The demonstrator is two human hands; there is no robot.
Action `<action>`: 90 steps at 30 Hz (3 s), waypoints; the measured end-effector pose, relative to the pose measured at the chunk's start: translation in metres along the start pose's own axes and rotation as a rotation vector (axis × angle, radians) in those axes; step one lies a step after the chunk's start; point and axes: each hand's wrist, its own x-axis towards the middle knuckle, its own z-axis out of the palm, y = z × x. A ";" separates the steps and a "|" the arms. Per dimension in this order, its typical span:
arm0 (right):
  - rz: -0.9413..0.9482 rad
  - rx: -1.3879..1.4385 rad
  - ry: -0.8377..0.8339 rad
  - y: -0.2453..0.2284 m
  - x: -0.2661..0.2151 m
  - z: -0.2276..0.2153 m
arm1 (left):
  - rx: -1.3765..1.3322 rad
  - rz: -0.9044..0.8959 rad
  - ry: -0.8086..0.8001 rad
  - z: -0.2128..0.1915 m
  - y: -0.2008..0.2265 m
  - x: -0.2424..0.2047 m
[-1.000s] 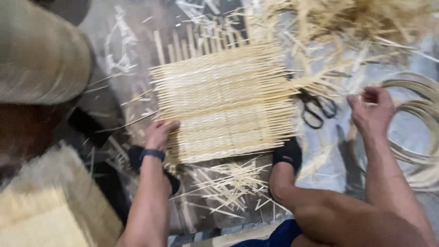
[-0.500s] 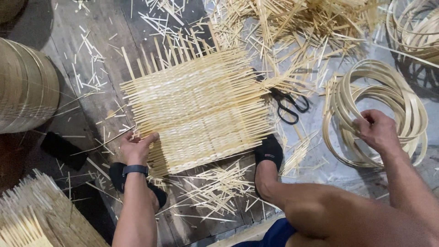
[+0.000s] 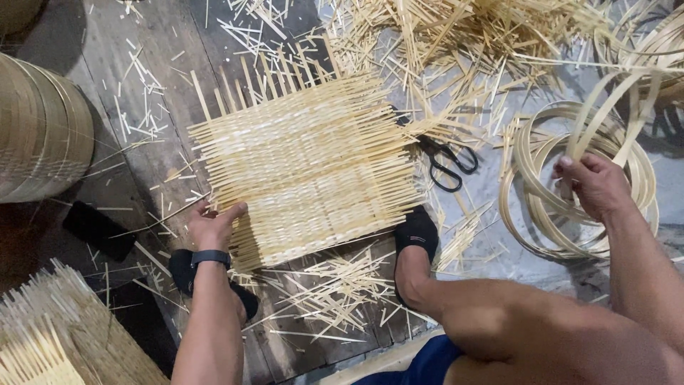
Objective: Trim and assemble components for a woven bamboo basket base.
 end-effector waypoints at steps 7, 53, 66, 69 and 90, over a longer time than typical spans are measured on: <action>0.051 -0.509 0.256 -0.052 -0.041 0.039 | 0.068 -0.022 -0.021 -0.004 0.022 -0.007; -1.979 -0.674 -0.387 -0.322 -0.219 0.294 | -1.062 0.035 -0.854 -0.054 0.208 -0.188; -1.946 -1.311 -0.319 -0.297 -0.231 0.325 | -0.633 0.015 -0.985 -0.029 0.217 -0.176; -1.881 -1.245 -0.317 -0.289 -0.228 0.326 | -0.675 -0.097 -0.878 -0.020 0.211 -0.179; -0.390 0.331 -0.752 -0.275 -0.124 0.258 | -1.035 -0.150 -0.563 -0.064 0.162 -0.104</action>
